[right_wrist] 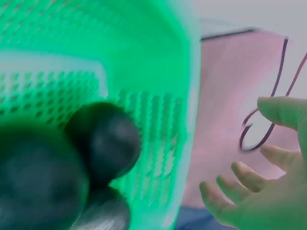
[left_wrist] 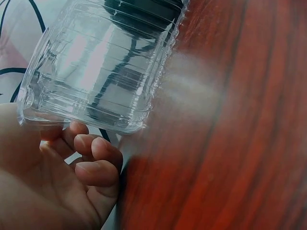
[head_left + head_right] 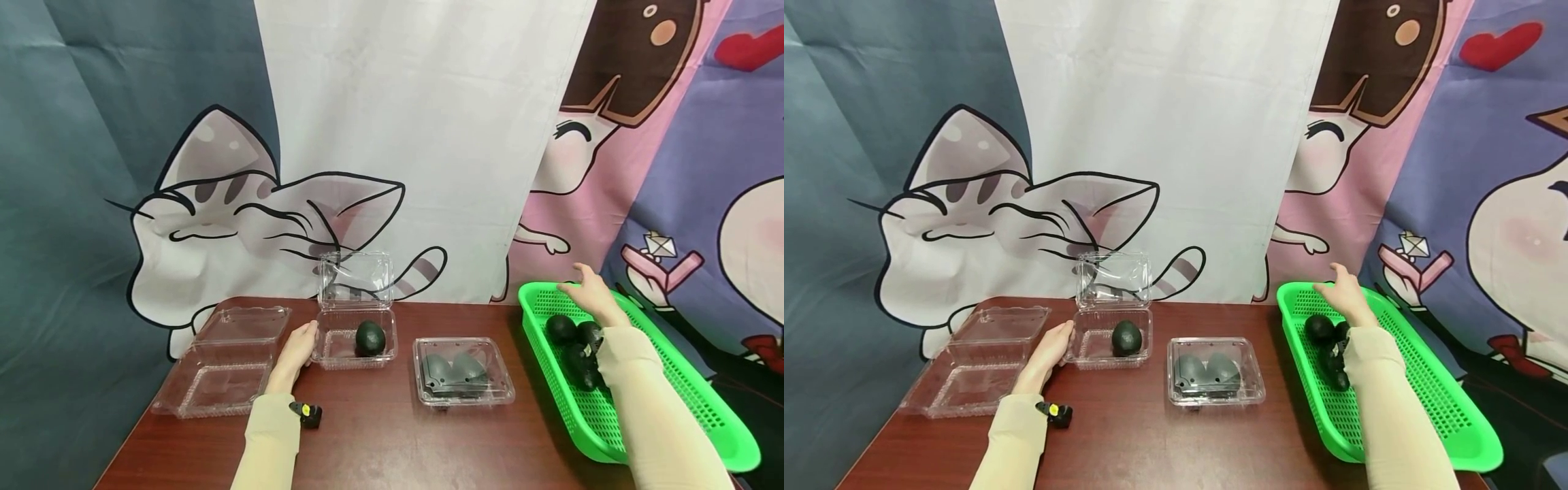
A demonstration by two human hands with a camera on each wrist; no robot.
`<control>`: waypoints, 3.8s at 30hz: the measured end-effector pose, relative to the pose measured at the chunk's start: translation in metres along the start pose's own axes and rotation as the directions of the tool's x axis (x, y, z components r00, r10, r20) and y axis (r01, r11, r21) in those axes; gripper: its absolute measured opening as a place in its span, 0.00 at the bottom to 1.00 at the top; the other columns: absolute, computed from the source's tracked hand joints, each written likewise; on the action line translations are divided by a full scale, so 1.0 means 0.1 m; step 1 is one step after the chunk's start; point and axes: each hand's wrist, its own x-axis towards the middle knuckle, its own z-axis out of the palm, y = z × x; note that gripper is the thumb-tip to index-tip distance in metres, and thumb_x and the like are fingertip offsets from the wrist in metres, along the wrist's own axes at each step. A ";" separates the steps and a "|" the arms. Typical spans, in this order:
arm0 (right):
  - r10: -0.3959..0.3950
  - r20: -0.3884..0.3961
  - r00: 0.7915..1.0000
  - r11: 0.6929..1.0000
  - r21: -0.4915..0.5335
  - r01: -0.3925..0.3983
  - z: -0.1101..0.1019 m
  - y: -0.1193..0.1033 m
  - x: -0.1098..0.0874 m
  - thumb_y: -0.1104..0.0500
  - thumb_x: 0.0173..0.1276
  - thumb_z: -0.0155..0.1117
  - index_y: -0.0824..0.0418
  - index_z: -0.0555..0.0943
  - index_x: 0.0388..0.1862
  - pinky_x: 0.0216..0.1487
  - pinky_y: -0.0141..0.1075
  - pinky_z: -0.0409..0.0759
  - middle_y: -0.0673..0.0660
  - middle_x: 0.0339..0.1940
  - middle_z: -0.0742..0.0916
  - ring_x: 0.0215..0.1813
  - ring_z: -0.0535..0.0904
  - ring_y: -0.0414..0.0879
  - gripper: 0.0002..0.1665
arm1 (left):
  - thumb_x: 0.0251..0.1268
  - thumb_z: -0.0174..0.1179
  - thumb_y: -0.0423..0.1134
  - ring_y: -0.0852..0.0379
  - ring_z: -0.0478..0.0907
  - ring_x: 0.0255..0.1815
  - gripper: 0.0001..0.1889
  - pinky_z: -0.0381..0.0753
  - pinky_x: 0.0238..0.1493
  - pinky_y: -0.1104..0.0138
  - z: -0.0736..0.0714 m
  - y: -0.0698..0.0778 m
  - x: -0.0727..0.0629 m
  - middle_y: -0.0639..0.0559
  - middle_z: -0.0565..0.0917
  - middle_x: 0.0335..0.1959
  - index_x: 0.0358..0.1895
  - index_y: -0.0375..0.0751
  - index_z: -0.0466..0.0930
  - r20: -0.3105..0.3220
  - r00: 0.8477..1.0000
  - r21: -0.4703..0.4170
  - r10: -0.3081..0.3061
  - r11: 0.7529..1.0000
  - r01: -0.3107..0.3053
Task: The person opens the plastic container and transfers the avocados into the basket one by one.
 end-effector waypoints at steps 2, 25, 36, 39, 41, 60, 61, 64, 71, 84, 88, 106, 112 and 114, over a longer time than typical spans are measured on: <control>-0.031 -0.052 0.998 0.999 -0.011 0.030 0.03 -0.13 0.02 0.48 0.75 0.53 0.72 0.47 0.76 0.59 0.66 0.62 0.82 0.67 0.62 0.66 0.59 0.75 0.45 | 0.81 0.36 0.50 0.56 0.60 0.14 0.24 0.64 0.18 0.65 0.00 0.00 0.00 0.52 0.64 0.16 0.34 0.32 0.68 0.000 1.000 0.003 -0.002 1.000 0.002; -0.446 -0.044 0.894 0.895 -0.056 0.443 1.21 -1.71 -0.02 0.63 0.66 0.60 0.66 0.75 0.61 0.56 0.54 0.71 0.66 0.57 0.78 0.56 0.74 0.62 0.24 | 0.81 0.36 0.54 0.57 0.62 0.15 0.26 0.64 0.18 0.66 -0.01 -0.02 0.01 0.53 0.64 0.17 0.34 0.33 0.68 0.007 1.000 -0.004 0.018 1.000 -0.018; -0.548 0.167 0.819 0.815 -0.110 0.568 2.09 -2.19 -0.21 0.64 0.66 0.62 0.63 0.77 0.58 0.58 0.48 0.73 0.62 0.53 0.80 0.55 0.77 0.56 0.20 | 0.82 0.36 0.49 0.57 0.59 0.13 0.24 0.63 0.18 0.66 -0.01 -0.01 0.01 0.52 0.65 0.16 0.33 0.32 0.67 0.013 1.000 -0.010 0.017 1.000 -0.017; -0.553 0.208 0.807 0.806 -0.115 0.581 2.18 -2.31 -0.21 0.63 0.67 0.61 0.62 0.77 0.58 0.53 0.46 0.75 0.61 0.51 0.81 0.51 0.77 0.53 0.20 | 0.82 0.35 0.50 0.56 0.59 0.14 0.24 0.63 0.18 0.66 -0.01 -0.02 0.01 0.52 0.65 0.16 0.33 0.33 0.67 0.016 1.000 -0.007 0.021 1.000 -0.021; -0.553 0.236 0.799 0.798 -0.123 0.589 2.22 -2.38 -0.21 0.62 0.68 0.60 0.62 0.77 0.59 0.52 0.45 0.75 0.60 0.50 0.81 0.50 0.78 0.52 0.20 | 0.82 0.36 0.50 0.56 0.60 0.14 0.24 0.64 0.18 0.65 -0.02 -0.02 0.01 0.52 0.65 0.16 0.33 0.33 0.67 0.014 1.000 -0.006 0.022 1.000 -0.022; -0.300 0.399 0.866 0.840 -0.320 0.438 2.66 -2.83 -0.28 0.57 0.64 0.66 0.63 0.77 0.56 0.53 0.44 0.77 0.59 0.52 0.83 0.56 0.78 0.54 0.22 | 0.80 0.39 0.52 0.57 0.57 0.11 0.24 0.64 0.19 0.64 -0.04 0.00 -0.01 0.53 0.62 0.14 0.29 0.35 0.67 0.018 1.000 0.003 0.016 1.000 -0.016; -0.285 0.390 0.876 0.834 -0.350 0.427 2.68 -2.84 -0.30 0.57 0.62 0.67 0.62 0.77 0.53 0.51 0.44 0.77 0.59 0.50 0.84 0.54 0.79 0.54 0.21 | 0.80 0.39 0.52 0.57 0.57 0.11 0.24 0.64 0.19 0.64 -0.04 0.00 -0.01 0.53 0.62 0.13 0.29 0.35 0.66 0.019 1.000 0.005 0.013 1.000 -0.013; -0.252 0.375 0.892 0.819 -0.408 0.403 2.76 -2.86 -0.33 0.57 0.57 0.69 0.61 0.77 0.45 0.47 0.44 0.79 0.59 0.44 0.84 0.51 0.80 0.55 0.18 | 0.80 0.39 0.52 0.57 0.56 0.10 0.24 0.64 0.19 0.65 -0.03 0.00 -0.01 0.53 0.61 0.13 0.29 0.35 0.66 0.017 1.000 0.012 0.011 1.000 -0.011; -0.182 0.368 0.912 0.876 -0.361 0.320 2.92 -2.88 -0.36 0.51 0.53 0.77 0.59 0.76 0.53 0.46 0.48 0.79 0.64 0.54 0.77 0.53 0.77 0.59 0.31 | 0.80 0.39 0.51 0.57 0.57 0.12 0.24 0.65 0.19 0.64 -0.02 0.00 0.00 0.53 0.62 0.14 0.30 0.34 0.66 0.015 1.000 0.013 0.005 1.000 -0.005; -0.226 0.309 0.924 0.914 -0.260 0.310 3.23 -2.88 -0.39 0.53 0.51 0.79 0.61 0.72 0.62 0.50 0.49 0.78 0.62 0.56 0.77 0.54 0.77 0.56 0.41 | 0.80 0.40 0.49 0.57 0.59 0.11 0.23 0.63 0.18 0.66 -0.01 0.00 0.00 0.53 0.63 0.13 0.26 0.37 0.64 -0.013 0.999 0.001 0.031 1.000 -0.031; -0.246 0.275 0.929 0.926 -0.215 0.309 3.29 -2.86 -0.41 0.54 0.51 0.79 0.62 0.73 0.61 0.50 0.46 0.78 0.62 0.54 0.77 0.52 0.78 0.57 0.40 | 0.80 0.40 0.49 0.57 0.59 0.12 0.23 0.64 0.18 0.66 -0.01 0.01 0.00 0.53 0.62 0.14 0.26 0.39 0.64 -0.016 1.000 -0.003 0.026 1.000 -0.026; -0.208 0.175 0.962 0.974 -0.057 0.221 3.48 -2.78 -0.40 0.55 0.48 0.82 0.56 0.72 0.60 0.45 0.46 0.78 0.63 0.49 0.74 0.46 0.78 0.58 0.41 | 0.80 0.40 0.50 0.57 0.59 0.13 0.23 0.64 0.20 0.65 -0.02 0.00 0.01 0.53 0.63 0.14 0.27 0.37 0.65 -0.007 1.000 -0.006 0.001 1.000 -0.001; -0.219 0.169 0.961 0.973 -0.034 0.227 3.47 -2.76 -0.39 0.56 0.47 0.82 0.56 0.72 0.61 0.44 0.46 0.78 0.63 0.50 0.74 0.46 0.77 0.58 0.42 | 0.80 0.40 0.51 0.57 0.59 0.12 0.23 0.64 0.19 0.65 -0.02 -0.01 0.02 0.53 0.63 0.14 0.27 0.37 0.65 -0.001 1.000 -0.001 -0.010 1.000 0.010; -0.222 0.169 0.960 0.973 -0.030 0.230 3.46 -2.76 -0.38 0.56 0.47 0.82 0.56 0.72 0.62 0.44 0.46 0.78 0.63 0.51 0.73 0.47 0.76 0.57 0.43 | 0.80 0.40 0.52 0.57 0.59 0.13 0.23 0.64 0.20 0.66 -0.02 -0.01 0.02 0.53 0.63 0.14 0.27 0.38 0.64 -0.001 1.000 0.006 -0.009 1.000 0.009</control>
